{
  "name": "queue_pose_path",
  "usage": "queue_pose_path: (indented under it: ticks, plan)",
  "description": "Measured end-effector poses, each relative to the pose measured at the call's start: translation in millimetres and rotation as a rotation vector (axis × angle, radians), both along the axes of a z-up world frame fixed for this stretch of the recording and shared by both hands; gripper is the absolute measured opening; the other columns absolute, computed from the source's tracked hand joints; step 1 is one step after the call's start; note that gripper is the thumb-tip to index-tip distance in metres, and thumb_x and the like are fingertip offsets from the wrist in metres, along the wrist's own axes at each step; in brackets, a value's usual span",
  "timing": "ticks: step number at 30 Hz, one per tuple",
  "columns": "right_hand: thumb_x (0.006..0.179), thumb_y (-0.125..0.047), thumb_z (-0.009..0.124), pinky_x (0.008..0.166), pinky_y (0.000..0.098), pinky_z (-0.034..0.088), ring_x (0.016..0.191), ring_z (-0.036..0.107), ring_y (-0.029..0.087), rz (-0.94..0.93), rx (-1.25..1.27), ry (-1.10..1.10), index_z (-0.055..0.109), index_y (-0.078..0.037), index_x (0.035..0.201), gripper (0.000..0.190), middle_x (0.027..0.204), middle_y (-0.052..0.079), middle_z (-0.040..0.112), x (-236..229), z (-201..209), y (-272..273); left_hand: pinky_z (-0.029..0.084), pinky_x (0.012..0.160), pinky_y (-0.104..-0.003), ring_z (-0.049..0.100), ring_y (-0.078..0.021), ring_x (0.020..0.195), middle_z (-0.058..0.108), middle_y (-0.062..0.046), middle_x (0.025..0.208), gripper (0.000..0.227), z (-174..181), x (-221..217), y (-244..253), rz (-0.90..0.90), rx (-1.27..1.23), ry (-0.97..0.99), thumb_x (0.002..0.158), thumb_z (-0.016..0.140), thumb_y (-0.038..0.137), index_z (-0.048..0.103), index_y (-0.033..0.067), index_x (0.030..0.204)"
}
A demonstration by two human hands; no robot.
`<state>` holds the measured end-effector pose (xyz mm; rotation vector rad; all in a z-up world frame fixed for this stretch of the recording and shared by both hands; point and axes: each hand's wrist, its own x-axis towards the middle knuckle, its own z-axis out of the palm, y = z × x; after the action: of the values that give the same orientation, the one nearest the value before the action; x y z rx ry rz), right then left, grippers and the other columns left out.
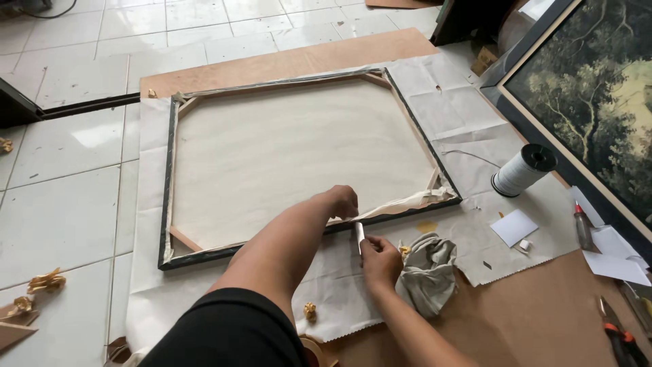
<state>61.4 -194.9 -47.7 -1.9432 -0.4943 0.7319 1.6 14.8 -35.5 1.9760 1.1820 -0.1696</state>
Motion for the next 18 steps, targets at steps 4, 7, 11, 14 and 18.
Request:
queue_pose_path:
  ticks: [4,7,11,14,18]
  plan:
    - [0.079,-0.028,0.082,0.062,0.0274,0.058,0.056,0.076,0.017,0.021,-0.070,-0.012,0.092,-0.021,0.111,0.034,0.069,0.002,0.079,6,-11,9,0.074,0.082,-0.053,0.084,-0.0401,0.103,0.083,-0.020,0.110,0.033,-15,5,17,-0.050,0.041,0.049,0.091,0.081,0.015,0.085,0.0146,0.124]
    - [0.079,-0.028,0.081,0.061,0.0283,0.060,0.057,0.077,0.018,0.056,-0.083,-0.015,0.093,-0.023,0.107,0.030,0.068,0.002,0.079,10,-18,22,0.074,0.084,-0.050,0.084,-0.0371,0.105,0.084,-0.015,0.110,0.030,-17,8,22,-0.095,0.089,0.084,0.093,0.081,0.019,0.087,0.0185,0.121]
    - [0.085,-0.027,0.080,0.062,0.0298,0.059,0.059,0.078,0.019,0.098,-0.080,-0.015,0.091,-0.019,0.110,0.028,0.069,0.004,0.079,7,-7,36,0.074,0.076,-0.049,0.084,-0.0417,0.097,0.083,-0.022,0.111,0.031,2,3,6,-0.065,0.053,0.053,0.094,0.077,0.012,0.085,0.0128,0.124]
    - [0.087,-0.028,0.079,0.061,0.0299,0.060,0.060,0.079,0.019,0.100,-0.103,-0.012,0.091,-0.021,0.109,0.026,0.070,0.002,0.079,4,-8,46,0.074,0.074,-0.048,0.084,-0.0411,0.092,0.083,-0.024,0.110,0.033,12,2,-3,-0.035,0.055,0.038,0.095,0.076,0.012,0.084,0.0122,0.126]
    - [0.087,-0.024,0.079,0.061,0.0318,0.060,0.062,0.079,0.019,0.107,-0.141,0.012,0.090,-0.020,0.109,0.025,0.075,0.004,0.080,-20,4,45,0.073,0.076,-0.048,0.084,-0.0410,0.091,0.082,-0.025,0.111,0.035,9,-1,0,0.000,0.039,0.011,0.096,0.075,0.013,0.083,0.0121,0.130]
